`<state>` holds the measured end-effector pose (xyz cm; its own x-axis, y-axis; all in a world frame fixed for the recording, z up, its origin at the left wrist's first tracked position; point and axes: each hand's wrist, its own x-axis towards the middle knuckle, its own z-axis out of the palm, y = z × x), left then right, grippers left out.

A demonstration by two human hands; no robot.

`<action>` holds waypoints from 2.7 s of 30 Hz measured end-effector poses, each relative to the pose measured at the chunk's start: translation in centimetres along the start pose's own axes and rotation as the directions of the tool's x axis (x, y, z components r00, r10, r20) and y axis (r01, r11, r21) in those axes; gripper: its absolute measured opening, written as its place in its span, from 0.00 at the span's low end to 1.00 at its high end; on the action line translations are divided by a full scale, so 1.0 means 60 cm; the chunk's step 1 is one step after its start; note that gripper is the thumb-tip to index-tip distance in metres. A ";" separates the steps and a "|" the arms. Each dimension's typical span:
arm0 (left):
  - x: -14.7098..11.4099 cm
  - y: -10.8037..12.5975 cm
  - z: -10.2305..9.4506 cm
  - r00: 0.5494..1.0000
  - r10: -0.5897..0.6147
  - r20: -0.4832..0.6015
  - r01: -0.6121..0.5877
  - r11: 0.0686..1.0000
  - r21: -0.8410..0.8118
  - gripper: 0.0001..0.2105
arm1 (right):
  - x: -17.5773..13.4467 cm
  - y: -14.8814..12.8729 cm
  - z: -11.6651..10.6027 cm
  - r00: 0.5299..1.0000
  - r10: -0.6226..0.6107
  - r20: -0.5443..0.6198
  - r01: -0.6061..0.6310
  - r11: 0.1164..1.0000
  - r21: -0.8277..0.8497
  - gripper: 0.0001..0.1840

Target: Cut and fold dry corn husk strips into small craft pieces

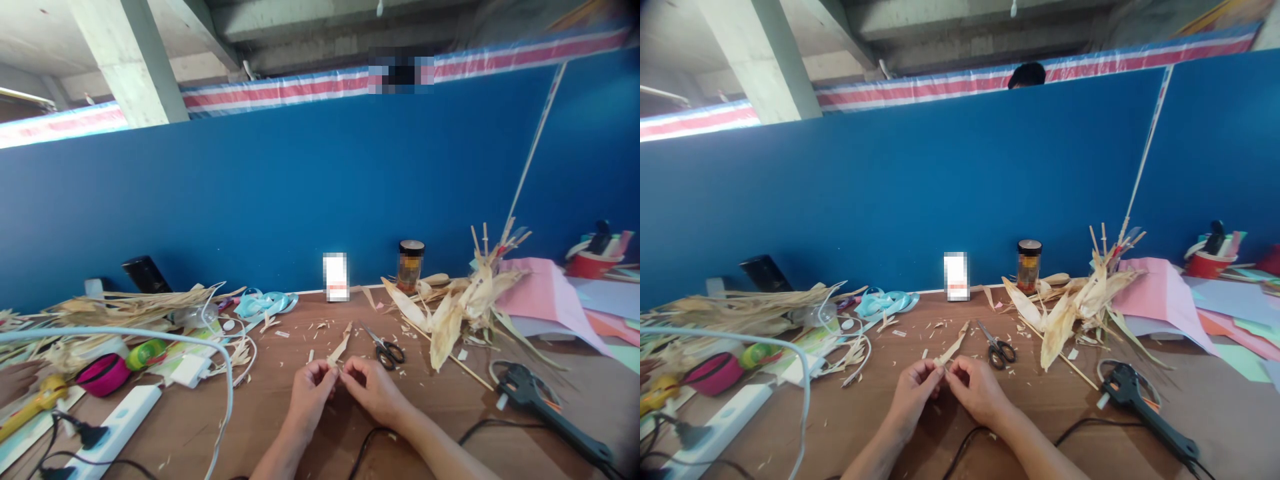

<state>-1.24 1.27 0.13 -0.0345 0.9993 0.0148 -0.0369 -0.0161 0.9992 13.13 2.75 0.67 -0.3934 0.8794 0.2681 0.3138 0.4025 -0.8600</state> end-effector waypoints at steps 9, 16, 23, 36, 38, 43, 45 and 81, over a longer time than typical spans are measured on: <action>0.002 -0.008 -0.004 0.999 0.023 -0.044 -0.023 1.000 0.004 0.11 | -0.001 0.004 0.003 1.000 -0.009 -0.002 0.009 0.999 -0.053 0.12; 0.004 -0.012 -0.004 0.997 0.035 -0.074 -0.038 0.999 -0.031 0.11 | 0.000 -0.002 0.001 1.000 0.003 0.017 -0.002 0.997 -0.073 0.12; 0.003 -0.009 -0.005 0.996 0.034 -0.080 -0.037 0.999 -0.029 0.11 | -0.001 0.003 0.003 1.000 -0.008 0.015 0.009 0.998 -0.070 0.11; -0.002 -0.005 -0.001 0.995 0.056 -0.079 -0.060 0.997 -0.053 0.10 | -0.001 -0.001 0.003 1.000 -0.003 0.026 0.004 0.999 -0.052 0.11; -0.001 -0.007 -0.001 0.997 0.045 -0.070 -0.048 0.998 -0.050 0.10 | 0.000 0.001 0.003 1.000 -0.009 0.024 0.010 0.999 -0.043 0.11; 0.002 -0.012 0.001 1.000 0.014 0.000 -0.014 0.999 -0.046 0.09 | 0.002 0.006 0.005 1.000 0.006 -0.004 -0.006 1.000 -0.016 0.14; 0.002 -0.012 0.002 1.000 0.004 0.025 -0.003 0.999 -0.036 0.10 | 0.002 0.006 0.006 1.000 0.007 -0.015 -0.007 1.000 -0.009 0.15; 0.006 -0.008 -0.008 0.985 -0.126 -0.116 0.089 0.955 -0.282 0.10 | 0.006 0.037 -0.092 0.949 0.201 -0.243 -0.311 0.468 -0.827 0.05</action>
<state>-1.74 1.64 -0.38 -0.1451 0.9827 -0.1154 -0.3196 0.0638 0.9454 18.45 5.38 1.25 -0.1007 0.9772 0.1869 0.9840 0.1256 -0.1266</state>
